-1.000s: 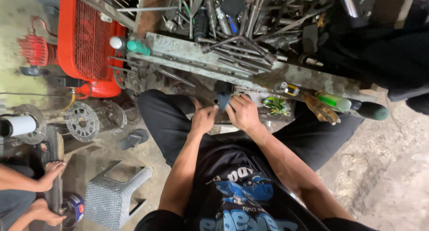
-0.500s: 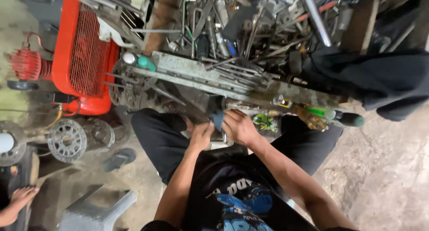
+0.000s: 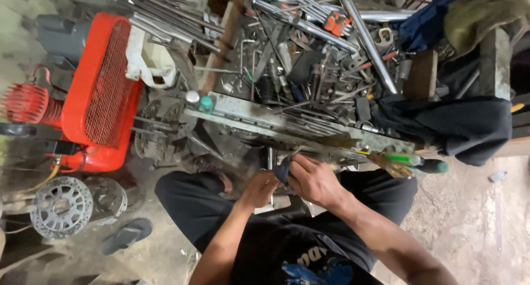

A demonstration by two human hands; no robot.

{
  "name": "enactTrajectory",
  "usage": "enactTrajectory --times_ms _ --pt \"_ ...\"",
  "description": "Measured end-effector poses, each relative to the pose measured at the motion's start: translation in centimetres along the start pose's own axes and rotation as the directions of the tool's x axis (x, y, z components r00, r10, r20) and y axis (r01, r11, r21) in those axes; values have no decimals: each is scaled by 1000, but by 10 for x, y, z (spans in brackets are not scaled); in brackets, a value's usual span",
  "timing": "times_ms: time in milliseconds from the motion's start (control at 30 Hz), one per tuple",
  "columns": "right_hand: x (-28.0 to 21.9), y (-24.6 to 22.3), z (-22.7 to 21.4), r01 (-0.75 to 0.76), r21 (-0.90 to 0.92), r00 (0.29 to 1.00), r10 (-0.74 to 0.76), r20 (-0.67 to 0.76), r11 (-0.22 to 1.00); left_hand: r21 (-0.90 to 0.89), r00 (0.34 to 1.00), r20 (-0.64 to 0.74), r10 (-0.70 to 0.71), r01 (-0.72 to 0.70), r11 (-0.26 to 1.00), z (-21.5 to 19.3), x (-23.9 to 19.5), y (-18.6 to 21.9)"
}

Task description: Cleaning and inspecting a metallic engine component with a cloth in a workshop.

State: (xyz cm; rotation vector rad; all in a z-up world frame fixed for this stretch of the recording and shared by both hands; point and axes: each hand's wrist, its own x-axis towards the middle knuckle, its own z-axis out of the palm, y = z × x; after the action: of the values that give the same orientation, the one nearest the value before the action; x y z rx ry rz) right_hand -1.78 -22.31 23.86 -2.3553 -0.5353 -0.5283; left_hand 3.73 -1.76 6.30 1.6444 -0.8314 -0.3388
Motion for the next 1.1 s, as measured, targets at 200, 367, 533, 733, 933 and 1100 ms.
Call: enactTrajectory --times_ms 200,367,533,733,933,1100 --pt "15 -3 -17 -94 -77 994 98 43 993 -168 967 117 -227 244 955 -9 7 -8" --pt "36 -17 -13 -103 -98 992 109 59 990 -52 990 43 -135 137 989 1 7 -26" --pt "46 -31 9 -171 -221 979 191 73 960 55 997 7 -71 71 996 -1 8 -16" --pt "41 -18 33 -188 -228 974 211 83 955 14 993 -115 -6 8 1000 -15 1 -41" --pt "18 -10 28 -266 -127 954 280 104 956 -8 987 -158 -21 20 1000 -8 -10 -68" --pt "0 -8 27 -405 -27 914 405 4 914 -126 987 -129 -95 78 989 0 -22 -111"
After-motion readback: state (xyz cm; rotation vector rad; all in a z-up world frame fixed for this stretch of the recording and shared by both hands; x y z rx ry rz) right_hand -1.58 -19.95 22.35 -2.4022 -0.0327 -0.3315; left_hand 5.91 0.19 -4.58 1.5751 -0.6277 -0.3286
